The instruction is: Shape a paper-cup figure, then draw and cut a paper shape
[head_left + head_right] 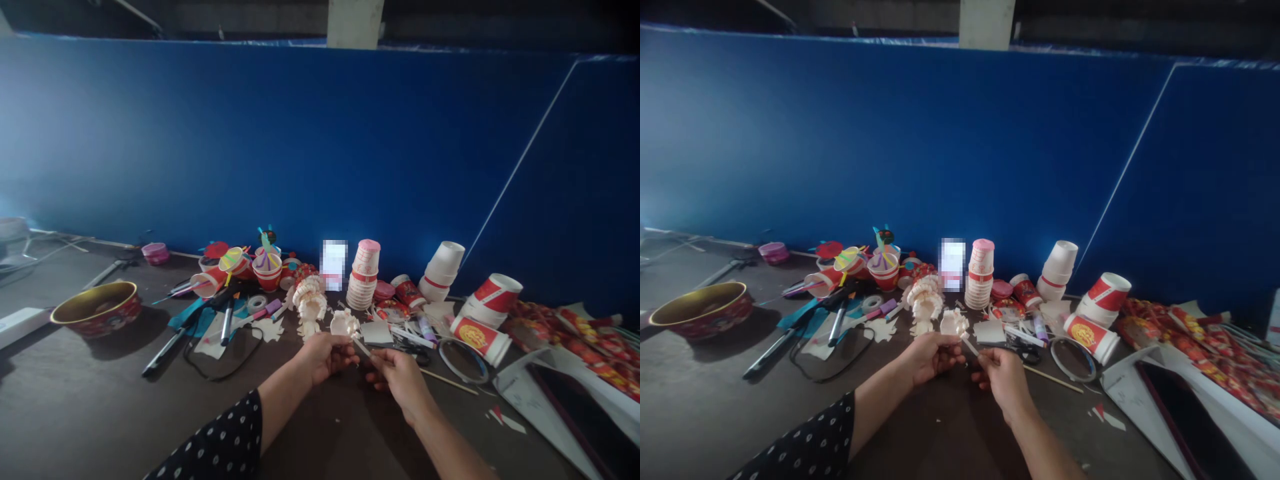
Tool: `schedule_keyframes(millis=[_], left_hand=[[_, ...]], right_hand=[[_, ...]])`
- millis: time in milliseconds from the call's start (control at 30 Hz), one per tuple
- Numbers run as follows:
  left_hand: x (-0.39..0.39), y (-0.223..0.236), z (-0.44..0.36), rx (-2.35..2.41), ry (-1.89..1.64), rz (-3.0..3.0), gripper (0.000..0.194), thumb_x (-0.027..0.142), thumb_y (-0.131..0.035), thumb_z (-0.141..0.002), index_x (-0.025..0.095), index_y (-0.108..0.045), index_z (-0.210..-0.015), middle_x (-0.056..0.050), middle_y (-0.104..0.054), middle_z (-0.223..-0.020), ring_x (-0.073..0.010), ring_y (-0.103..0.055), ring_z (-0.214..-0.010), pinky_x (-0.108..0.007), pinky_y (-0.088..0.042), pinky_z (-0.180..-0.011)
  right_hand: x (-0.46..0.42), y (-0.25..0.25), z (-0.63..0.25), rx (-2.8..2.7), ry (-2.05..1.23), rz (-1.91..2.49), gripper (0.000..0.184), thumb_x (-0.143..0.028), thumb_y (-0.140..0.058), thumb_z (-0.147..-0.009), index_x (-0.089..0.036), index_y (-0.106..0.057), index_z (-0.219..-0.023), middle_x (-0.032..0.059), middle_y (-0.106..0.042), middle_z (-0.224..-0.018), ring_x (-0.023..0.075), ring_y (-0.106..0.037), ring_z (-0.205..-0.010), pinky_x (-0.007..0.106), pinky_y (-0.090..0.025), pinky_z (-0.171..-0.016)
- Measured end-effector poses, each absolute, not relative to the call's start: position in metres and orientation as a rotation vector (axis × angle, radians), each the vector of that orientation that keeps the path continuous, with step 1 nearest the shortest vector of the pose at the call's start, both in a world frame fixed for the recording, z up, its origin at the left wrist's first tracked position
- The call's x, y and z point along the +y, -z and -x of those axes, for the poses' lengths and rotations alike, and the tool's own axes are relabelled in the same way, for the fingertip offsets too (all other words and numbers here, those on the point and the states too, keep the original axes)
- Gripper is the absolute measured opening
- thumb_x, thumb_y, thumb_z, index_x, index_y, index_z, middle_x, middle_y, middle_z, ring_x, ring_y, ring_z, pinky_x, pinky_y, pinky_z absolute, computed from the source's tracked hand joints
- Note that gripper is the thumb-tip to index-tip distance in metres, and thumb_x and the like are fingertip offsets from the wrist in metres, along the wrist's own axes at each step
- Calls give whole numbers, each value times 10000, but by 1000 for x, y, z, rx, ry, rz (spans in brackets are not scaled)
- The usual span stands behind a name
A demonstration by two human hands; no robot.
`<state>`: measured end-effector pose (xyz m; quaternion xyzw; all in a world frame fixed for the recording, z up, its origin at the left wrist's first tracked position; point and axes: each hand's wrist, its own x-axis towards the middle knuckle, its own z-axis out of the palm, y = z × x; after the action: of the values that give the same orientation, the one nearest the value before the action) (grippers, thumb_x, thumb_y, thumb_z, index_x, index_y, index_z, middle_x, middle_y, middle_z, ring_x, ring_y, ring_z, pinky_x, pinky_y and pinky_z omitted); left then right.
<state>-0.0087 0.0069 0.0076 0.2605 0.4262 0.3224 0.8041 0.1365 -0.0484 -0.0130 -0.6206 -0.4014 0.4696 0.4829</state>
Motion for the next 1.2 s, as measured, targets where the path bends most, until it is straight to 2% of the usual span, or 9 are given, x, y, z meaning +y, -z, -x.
schedule_keyframes(millis=[700, 1200], left_hand=[[7, -6, 8, 907, -684, -588, 107, 92, -490, -753, 43, -557, -687, -37, -563, -480, -124, -597, -467, -146, -435, -414], [7, -6, 8, 895, -686, -594, 106, 95, -493, -753, 48, -558, -684, -31, -563, -477, -120, -594, -464, -142, -432, -401]], right_hand=[[-47, 17, -137, -1033, -1110, 1547, 147, -245, -557, -664, -136, -607, -750, 39, -671, -692, 139, -632, -507, 177, -421, -385], [-49, 13, -137, -1025, -1124, 1527, 165, -271, -579, -646, -131, -614, -726, 31, -670, -635, 137, -621, -488, 188, -428, -397]])
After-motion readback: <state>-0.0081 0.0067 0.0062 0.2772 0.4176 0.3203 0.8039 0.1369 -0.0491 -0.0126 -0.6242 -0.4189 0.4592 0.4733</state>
